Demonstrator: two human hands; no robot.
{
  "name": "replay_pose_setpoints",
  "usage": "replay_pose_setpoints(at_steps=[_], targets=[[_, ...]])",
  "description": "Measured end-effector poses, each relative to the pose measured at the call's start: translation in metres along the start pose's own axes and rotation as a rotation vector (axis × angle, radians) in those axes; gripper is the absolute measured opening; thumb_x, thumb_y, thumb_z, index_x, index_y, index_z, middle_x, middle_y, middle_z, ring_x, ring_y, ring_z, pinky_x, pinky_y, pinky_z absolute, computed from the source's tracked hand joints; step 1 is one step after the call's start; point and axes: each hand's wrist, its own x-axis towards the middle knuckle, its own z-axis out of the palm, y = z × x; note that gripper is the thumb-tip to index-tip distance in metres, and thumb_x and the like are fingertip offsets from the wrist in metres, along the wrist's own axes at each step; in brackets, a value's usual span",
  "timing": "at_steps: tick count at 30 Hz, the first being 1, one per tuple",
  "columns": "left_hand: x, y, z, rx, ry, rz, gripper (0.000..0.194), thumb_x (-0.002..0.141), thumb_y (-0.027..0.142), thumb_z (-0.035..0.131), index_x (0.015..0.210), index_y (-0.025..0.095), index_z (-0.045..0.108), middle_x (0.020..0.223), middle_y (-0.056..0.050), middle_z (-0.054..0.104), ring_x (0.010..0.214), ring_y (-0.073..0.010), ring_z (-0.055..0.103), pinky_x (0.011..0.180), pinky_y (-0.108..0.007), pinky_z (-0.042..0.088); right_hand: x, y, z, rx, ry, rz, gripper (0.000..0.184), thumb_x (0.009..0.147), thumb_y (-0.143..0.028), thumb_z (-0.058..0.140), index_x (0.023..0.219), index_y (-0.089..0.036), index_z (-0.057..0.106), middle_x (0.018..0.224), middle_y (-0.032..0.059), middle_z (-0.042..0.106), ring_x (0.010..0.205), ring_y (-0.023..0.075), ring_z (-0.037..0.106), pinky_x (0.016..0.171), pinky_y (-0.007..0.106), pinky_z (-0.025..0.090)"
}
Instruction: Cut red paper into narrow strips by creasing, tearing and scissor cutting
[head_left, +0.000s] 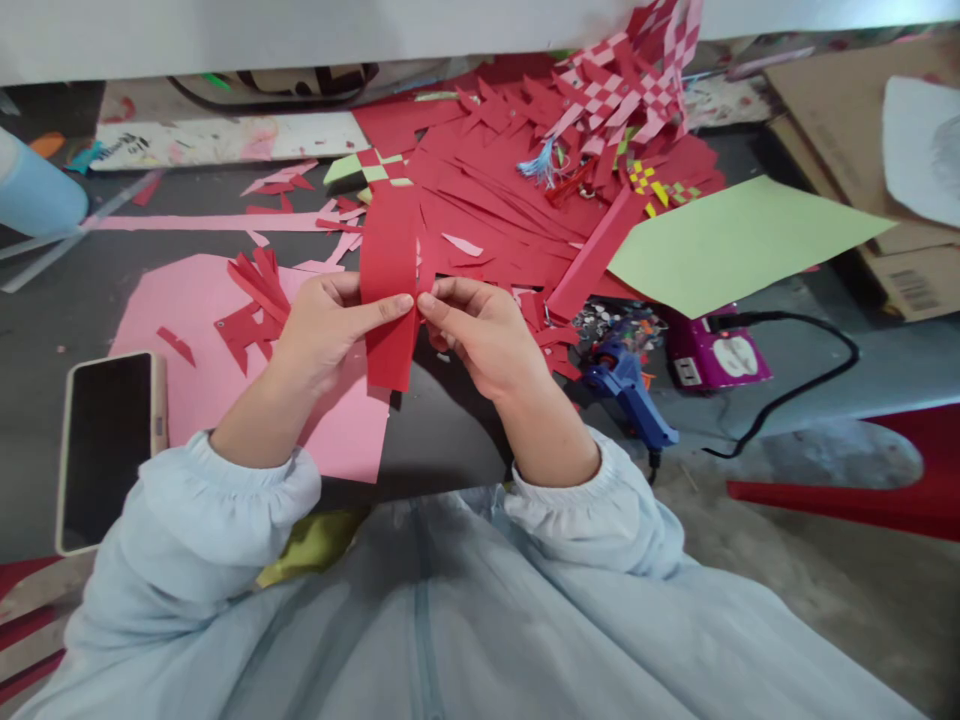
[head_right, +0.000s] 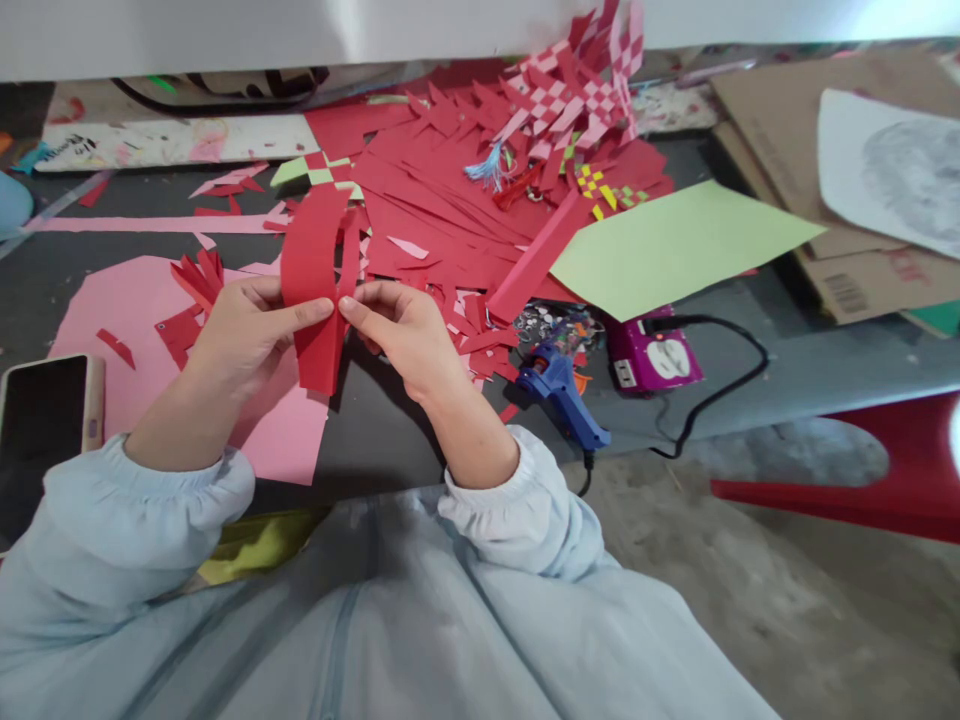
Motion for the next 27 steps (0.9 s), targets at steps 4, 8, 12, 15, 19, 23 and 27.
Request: replay_pose_setpoints(at_steps=[4, 8, 12, 15, 19, 23, 27], targets=[[0.0013, -0.0032, -0.0013, -0.034, -0.002, 0.002, 0.025, 0.061, 0.028, 0.092, 0.081, 0.019, 0.080, 0.088, -0.005, 0.079, 0.084, -0.0248, 0.075, 0.082, -0.038, 0.061, -0.0005, -0.0004, 0.0018, -0.034, 0.029, -0.022, 0.048, 0.057, -0.059, 0.087, 0.071, -0.020, 0.062, 0.056, -0.0077, 0.051, 0.048, 0.0049, 0.040, 0.045, 0.022, 0.030], [0.0007, -0.0077, 0.0021, -0.073, 0.004, 0.045, 0.020, 0.066, 0.025, 0.089, 0.083, 0.020, 0.080, 0.086, -0.003, 0.079, 0.085, -0.0224, 0.075, 0.084, -0.036, 0.061, -0.0007, -0.0001, 0.0031, -0.025, 0.052, -0.036, 0.047, 0.058, -0.058, 0.087, 0.070, -0.019, 0.063, 0.059, -0.0065, 0.053, 0.050, 0.0047, 0.040, 0.046, 0.022, 0.030], [0.0003, -0.0101, 0.0045, -0.079, 0.028, 0.082, 0.017, 0.068, 0.025, 0.087, 0.081, 0.020, 0.079, 0.086, -0.002, 0.079, 0.083, -0.0198, 0.074, 0.083, -0.034, 0.060, -0.0004, 0.0016, 0.0032, 0.006, 0.074, -0.043, 0.045, 0.059, -0.056, 0.088, 0.071, -0.019, 0.065, 0.059, -0.0060, 0.054, 0.051, 0.0049, 0.040, 0.047, 0.022, 0.031], [0.0013, -0.0097, 0.0046, -0.055, 0.065, 0.089, 0.018, 0.066, 0.025, 0.088, 0.080, 0.020, 0.079, 0.087, -0.002, 0.078, 0.082, -0.0197, 0.073, 0.081, -0.033, 0.060, -0.0003, 0.0025, 0.0025, 0.038, 0.087, -0.034, 0.044, 0.058, -0.053, 0.089, 0.070, -0.019, 0.065, 0.057, -0.0070, 0.051, 0.049, 0.0045, 0.039, 0.046, 0.022, 0.030], [0.0031, -0.0086, 0.0038, -0.054, 0.083, 0.108, 0.020, 0.064, 0.025, 0.090, 0.079, 0.018, 0.078, 0.085, -0.003, 0.078, 0.082, -0.0201, 0.073, 0.081, -0.033, 0.059, -0.0007, 0.0021, 0.0009, 0.056, 0.036, 0.023, 0.042, 0.060, -0.053, 0.088, 0.073, -0.019, 0.066, 0.057, -0.0073, 0.053, 0.049, 0.0043, 0.040, 0.047, 0.022, 0.031], [0.0036, -0.0080, 0.0024, -0.060, 0.085, 0.127, 0.018, 0.064, 0.024, 0.089, 0.077, 0.019, 0.078, 0.083, -0.001, 0.077, 0.078, -0.0179, 0.072, 0.078, -0.032, 0.060, -0.0007, 0.0016, -0.0002, 0.024, -0.062, 0.065, 0.042, 0.061, -0.051, 0.088, 0.072, -0.018, 0.066, 0.062, -0.0065, 0.056, 0.049, 0.0034, 0.041, 0.046, 0.021, 0.031], [0.0031, -0.0071, 0.0000, -0.059, 0.029, 0.096, 0.020, 0.065, 0.026, 0.088, 0.082, 0.019, 0.079, 0.087, -0.003, 0.078, 0.079, -0.0194, 0.073, 0.079, -0.034, 0.061, 0.0000, 0.0018, -0.0005, 0.041, -0.033, 0.030, 0.041, 0.061, -0.049, 0.088, 0.071, -0.017, 0.066, 0.062, -0.0062, 0.057, 0.049, 0.0030, 0.042, 0.046, 0.021, 0.031]])
